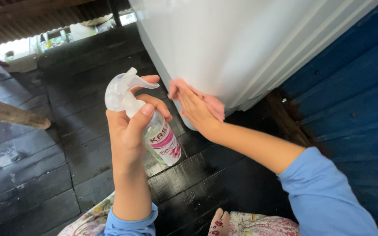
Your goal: The person cleans the lower side of a white refrigerator using a spray bottle and a pink cloth. They repeatedly spray the surface and wipe it down while sitting on the floor.
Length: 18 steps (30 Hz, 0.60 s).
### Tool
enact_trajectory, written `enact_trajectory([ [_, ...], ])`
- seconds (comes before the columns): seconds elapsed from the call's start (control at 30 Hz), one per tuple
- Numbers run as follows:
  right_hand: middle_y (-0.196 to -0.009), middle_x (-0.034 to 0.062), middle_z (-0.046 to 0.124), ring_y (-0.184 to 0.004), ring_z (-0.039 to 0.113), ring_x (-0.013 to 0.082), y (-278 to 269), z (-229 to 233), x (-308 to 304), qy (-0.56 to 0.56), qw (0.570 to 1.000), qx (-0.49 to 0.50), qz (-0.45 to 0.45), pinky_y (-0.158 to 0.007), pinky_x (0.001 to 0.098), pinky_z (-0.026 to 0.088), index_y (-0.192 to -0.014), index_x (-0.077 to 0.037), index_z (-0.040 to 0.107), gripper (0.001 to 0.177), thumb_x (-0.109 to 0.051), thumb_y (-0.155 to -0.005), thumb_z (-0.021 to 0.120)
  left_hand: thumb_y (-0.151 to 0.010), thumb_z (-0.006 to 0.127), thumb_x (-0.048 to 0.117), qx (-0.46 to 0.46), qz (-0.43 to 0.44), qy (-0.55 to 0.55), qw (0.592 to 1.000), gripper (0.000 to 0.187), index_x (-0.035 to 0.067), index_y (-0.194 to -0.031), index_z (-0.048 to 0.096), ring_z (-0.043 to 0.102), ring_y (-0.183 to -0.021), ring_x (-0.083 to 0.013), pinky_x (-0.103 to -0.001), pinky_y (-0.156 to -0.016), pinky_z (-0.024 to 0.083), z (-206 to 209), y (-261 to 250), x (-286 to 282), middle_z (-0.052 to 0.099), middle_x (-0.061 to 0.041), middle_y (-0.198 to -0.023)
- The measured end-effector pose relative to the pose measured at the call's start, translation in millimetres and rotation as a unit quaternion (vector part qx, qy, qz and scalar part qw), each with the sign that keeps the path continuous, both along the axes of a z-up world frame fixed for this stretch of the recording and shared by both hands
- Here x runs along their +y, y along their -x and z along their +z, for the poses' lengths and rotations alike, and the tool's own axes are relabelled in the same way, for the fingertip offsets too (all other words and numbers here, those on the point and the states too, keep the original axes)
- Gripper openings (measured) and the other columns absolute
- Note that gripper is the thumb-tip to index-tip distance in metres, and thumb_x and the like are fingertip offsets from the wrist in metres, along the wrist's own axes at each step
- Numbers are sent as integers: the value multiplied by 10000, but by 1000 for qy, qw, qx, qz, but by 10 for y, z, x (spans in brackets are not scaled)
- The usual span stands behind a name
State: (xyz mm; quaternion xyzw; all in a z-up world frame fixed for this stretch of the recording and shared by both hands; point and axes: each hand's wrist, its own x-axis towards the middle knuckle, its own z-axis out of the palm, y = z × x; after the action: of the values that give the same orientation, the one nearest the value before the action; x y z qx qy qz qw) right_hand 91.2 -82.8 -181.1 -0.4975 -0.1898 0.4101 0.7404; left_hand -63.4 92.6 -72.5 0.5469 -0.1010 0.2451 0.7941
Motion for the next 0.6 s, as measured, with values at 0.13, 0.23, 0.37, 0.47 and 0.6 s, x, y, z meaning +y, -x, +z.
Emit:
enact_trajectory([
  [0.13,-1439,27,543,-1393,407,147,-35,-607,-396,228,774,-591,3,-1244,442,171,-1463,-74,562,450,-267,-1068,464,-942,724,276,2,7,6,1000,561,-91,-1335,565,689,-761,-209,-313,-693,538,-9,108,43,702,-184,-895],
  [0.23,-1506,-21,563,-1506,347,139,39,-573,-697,389,148,-908,-48,-1305,477,86,-1433,-186,643,467,-292,-996,515,-936,724,278,4,10,-3,1000,560,-85,-1333,570,689,-758,-202,-310,-689,533,-20,139,83,707,-177,-906],
  [0.37,-1382,-82,652,-1413,449,103,30,44,-1005,378,53,-914,-138,-1221,622,-90,-1316,-239,690,387,-302,-953,574,-940,717,283,22,4,-16,1000,564,-82,-1349,585,673,-754,-179,-297,-704,515,-68,151,104,710,-155,-825],
  [0.47,-1213,-75,686,-1262,550,138,9,433,-1004,414,106,-889,-161,-1136,677,-142,-1132,-239,712,227,-282,-941,597,-938,712,279,31,-4,-14,999,561,-81,-1349,586,665,-751,-169,-294,-704,511,-120,117,107,710,-143,-820],
  [0.6,-1123,-35,677,-1241,577,186,-92,581,-764,395,171,-877,-214,-1100,783,-94,-983,-191,678,131,-281,-1032,598,-949,696,262,41,-15,-20,999,542,-75,-1358,583,676,-774,-171,-297,-722,524,-193,82,85,714,-134,-828],
])
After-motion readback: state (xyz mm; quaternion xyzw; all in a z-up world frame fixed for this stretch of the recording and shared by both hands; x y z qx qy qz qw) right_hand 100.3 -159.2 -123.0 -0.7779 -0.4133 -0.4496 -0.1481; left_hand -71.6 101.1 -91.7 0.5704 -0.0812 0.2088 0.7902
